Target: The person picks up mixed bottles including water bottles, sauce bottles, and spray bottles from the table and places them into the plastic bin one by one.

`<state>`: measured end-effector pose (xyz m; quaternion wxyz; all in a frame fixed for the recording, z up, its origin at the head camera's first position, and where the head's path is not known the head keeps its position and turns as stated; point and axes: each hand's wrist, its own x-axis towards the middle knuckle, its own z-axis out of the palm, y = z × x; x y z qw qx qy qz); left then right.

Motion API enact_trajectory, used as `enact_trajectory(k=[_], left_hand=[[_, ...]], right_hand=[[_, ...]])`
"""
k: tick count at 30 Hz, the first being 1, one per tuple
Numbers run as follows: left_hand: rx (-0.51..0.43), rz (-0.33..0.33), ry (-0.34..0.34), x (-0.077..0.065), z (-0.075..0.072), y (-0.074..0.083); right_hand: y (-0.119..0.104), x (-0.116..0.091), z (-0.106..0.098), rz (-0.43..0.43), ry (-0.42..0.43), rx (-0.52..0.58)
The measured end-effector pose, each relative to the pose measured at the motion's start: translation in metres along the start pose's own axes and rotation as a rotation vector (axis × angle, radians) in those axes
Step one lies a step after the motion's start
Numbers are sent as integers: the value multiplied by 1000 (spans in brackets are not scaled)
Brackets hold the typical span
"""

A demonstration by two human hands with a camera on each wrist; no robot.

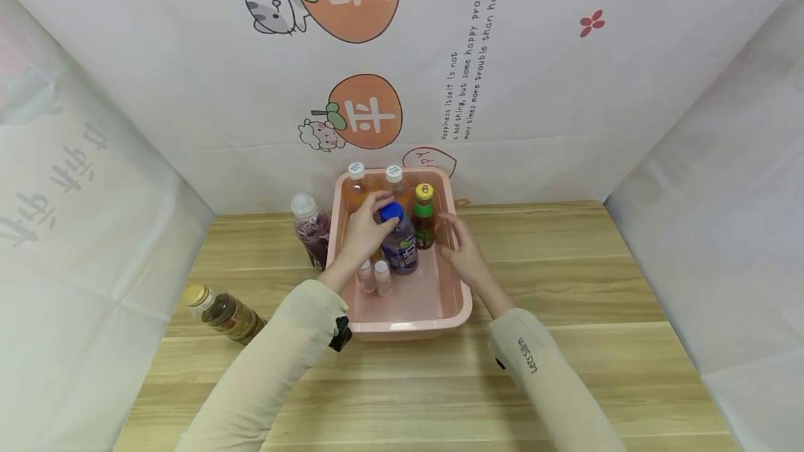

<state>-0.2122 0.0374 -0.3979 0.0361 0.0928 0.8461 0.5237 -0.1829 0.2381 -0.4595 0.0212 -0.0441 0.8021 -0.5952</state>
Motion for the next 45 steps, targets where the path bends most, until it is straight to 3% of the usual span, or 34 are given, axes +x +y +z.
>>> enact_trajectory(k=[19,25,38,45], left_hand=[[14,-24,21,-1,-3,-1],[-7,5,60,0,-6,1],[-11,67,106,3,-25,17],[-34,103,195,6,-41,14]], right_hand=[[1,0,1,-16,19,-7],[2,1,1,-24,20,-4],[3,0,0,-23,23,-11],[1,0,0,-15,15,-15]])
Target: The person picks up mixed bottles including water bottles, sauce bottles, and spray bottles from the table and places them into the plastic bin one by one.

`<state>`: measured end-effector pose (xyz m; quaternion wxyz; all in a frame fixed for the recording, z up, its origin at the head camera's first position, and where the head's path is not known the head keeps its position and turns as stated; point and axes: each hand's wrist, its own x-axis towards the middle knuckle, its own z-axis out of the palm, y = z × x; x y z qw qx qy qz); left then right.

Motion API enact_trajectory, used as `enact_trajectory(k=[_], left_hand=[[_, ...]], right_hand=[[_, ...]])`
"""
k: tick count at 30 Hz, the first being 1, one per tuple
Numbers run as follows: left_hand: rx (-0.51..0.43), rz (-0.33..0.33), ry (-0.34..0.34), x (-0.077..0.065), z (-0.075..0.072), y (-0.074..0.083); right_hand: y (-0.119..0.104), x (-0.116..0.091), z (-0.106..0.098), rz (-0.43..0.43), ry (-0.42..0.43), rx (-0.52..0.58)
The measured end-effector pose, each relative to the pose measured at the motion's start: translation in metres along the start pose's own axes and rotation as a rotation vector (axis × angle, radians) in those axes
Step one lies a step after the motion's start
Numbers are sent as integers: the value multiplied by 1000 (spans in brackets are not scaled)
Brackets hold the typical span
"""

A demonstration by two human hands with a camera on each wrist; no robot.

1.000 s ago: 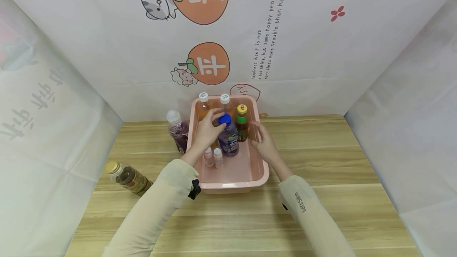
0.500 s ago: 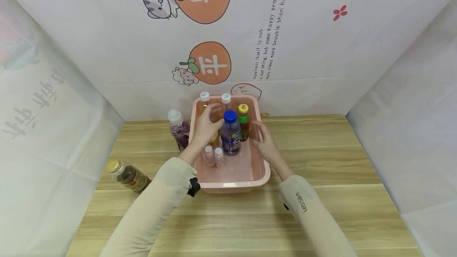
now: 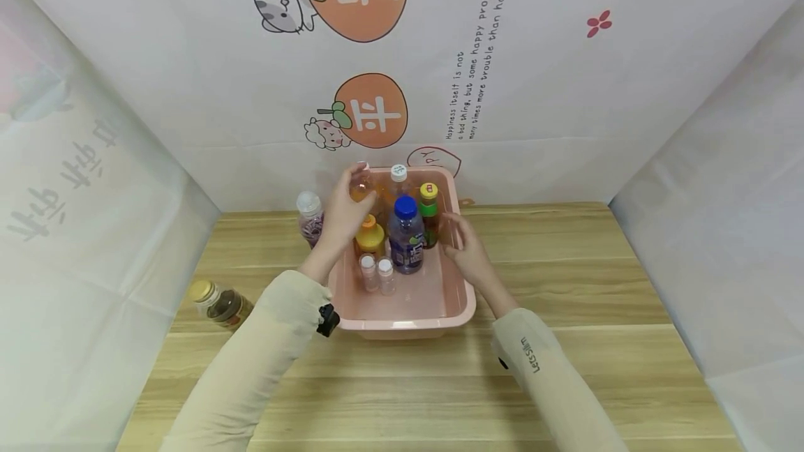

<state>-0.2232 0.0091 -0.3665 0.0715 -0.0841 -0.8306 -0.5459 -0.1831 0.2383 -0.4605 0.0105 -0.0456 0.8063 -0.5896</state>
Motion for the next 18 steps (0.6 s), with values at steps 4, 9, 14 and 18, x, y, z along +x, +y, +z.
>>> enact_trajectory(k=[4,9,14,18], left_hand=[[-39,-18,18,3,-10,-6],[-23,-9,110,5,-23,-13],[-12,2,180,7,-33,-22],[-39,-14,216,7,-43,-32]], right_hand=[[1,-1,0,13,3,-12],[1,-1,0,19,5,-19],[0,0,0,14,5,-9],[0,0,0,17,7,-17]])
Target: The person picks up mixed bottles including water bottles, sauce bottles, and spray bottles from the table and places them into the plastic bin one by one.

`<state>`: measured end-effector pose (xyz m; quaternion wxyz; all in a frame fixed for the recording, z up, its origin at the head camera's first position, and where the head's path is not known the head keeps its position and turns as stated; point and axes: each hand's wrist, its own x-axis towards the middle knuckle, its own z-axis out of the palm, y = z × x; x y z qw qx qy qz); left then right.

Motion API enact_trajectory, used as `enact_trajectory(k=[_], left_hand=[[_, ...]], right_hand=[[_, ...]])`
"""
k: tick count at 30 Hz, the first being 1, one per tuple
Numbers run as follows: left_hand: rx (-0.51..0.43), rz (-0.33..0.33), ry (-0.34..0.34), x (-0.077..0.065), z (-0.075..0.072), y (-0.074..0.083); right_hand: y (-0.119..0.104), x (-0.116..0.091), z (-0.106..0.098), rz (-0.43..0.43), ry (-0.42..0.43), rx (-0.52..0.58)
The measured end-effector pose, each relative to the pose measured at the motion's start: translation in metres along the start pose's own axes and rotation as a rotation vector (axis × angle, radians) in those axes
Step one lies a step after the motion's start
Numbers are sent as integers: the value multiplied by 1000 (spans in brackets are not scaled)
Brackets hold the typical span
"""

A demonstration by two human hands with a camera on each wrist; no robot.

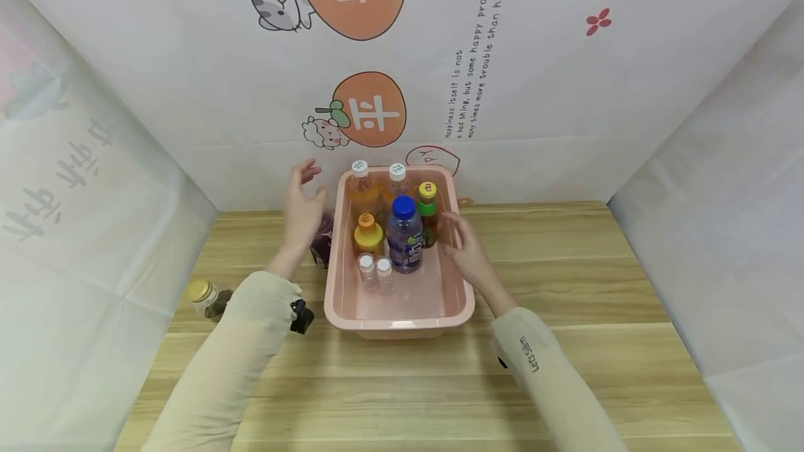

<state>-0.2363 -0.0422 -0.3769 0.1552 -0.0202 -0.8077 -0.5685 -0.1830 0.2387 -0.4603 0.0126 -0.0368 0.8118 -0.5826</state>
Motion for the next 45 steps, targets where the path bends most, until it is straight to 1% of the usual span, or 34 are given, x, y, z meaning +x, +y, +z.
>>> enact_trajectory(k=[2,5,9,14,18,25,32,38,45], left_hand=[[-26,-19,17,1,-4,-5],[-34,-50,44,2,-10,-11],[-15,-71,64,2,-16,-19],[2,-87,67,1,-20,-27],[17,-93,65,0,-23,-32],[39,-119,36,-2,-23,-36],[20,-153,13,-5,-22,-41],[42,-145,4,-6,-22,-41],[41,-129,-12,-6,-22,-44]], right_hand=[[0,0,0,2,1,0],[0,0,-1,0,2,6],[-1,-2,-1,3,-3,7],[-3,-3,-1,10,-8,3],[-4,-3,-1,10,-7,7],[-3,-3,-2,4,-6,16],[-3,-2,-2,6,-2,1],[-2,-2,-1,13,2,-8],[-1,-1,-1,18,1,-5]])
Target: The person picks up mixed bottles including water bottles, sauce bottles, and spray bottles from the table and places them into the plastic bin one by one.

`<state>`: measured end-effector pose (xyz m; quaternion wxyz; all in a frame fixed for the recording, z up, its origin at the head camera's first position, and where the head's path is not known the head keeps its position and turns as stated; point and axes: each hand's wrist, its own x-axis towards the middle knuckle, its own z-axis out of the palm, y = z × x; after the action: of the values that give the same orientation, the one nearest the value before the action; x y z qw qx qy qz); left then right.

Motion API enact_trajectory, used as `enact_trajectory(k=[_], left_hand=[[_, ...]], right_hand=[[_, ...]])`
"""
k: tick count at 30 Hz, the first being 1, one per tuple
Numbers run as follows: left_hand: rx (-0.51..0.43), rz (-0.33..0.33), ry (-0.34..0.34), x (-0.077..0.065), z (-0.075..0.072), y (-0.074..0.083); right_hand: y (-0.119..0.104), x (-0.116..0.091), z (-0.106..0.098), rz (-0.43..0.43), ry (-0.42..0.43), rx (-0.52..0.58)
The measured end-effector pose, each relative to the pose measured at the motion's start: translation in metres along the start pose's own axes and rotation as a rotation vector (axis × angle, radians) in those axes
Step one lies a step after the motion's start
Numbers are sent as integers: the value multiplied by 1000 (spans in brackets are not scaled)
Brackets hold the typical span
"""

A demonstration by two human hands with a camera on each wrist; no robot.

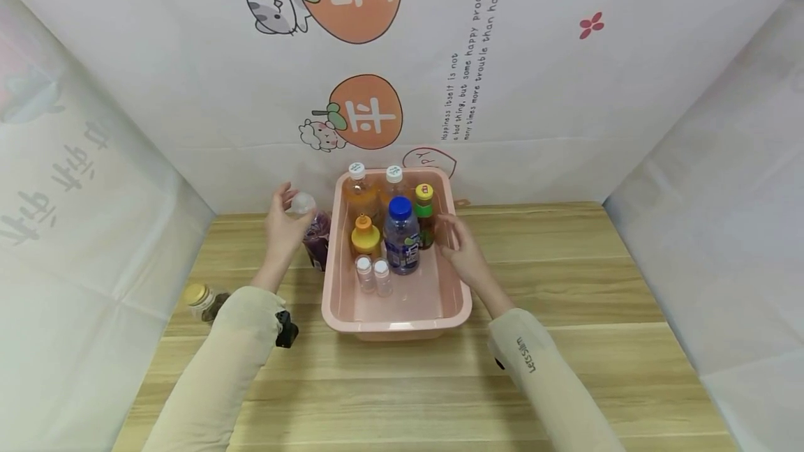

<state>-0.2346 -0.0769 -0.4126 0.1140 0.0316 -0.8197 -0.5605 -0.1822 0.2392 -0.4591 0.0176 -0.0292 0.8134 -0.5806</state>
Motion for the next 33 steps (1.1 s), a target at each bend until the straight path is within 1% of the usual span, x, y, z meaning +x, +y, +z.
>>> enact_trajectory(k=[9,15,19,22,26,30,33], left_hand=[[37,1,8,0,-1,-2],[2,4,25,0,-2,-2],[-25,7,48,1,-2,1],[-51,11,68,0,-3,7],[-111,30,102,2,-5,16],[-169,54,135,5,-8,28],[-191,65,156,6,-11,38]], right_hand=[[2,1,2,-6,3,10],[2,1,2,-4,-2,22],[2,1,1,-6,-6,40],[2,0,1,-16,-8,53],[3,1,1,-47,-1,47],[4,1,2,-77,4,39],[4,2,2,-80,3,42]])
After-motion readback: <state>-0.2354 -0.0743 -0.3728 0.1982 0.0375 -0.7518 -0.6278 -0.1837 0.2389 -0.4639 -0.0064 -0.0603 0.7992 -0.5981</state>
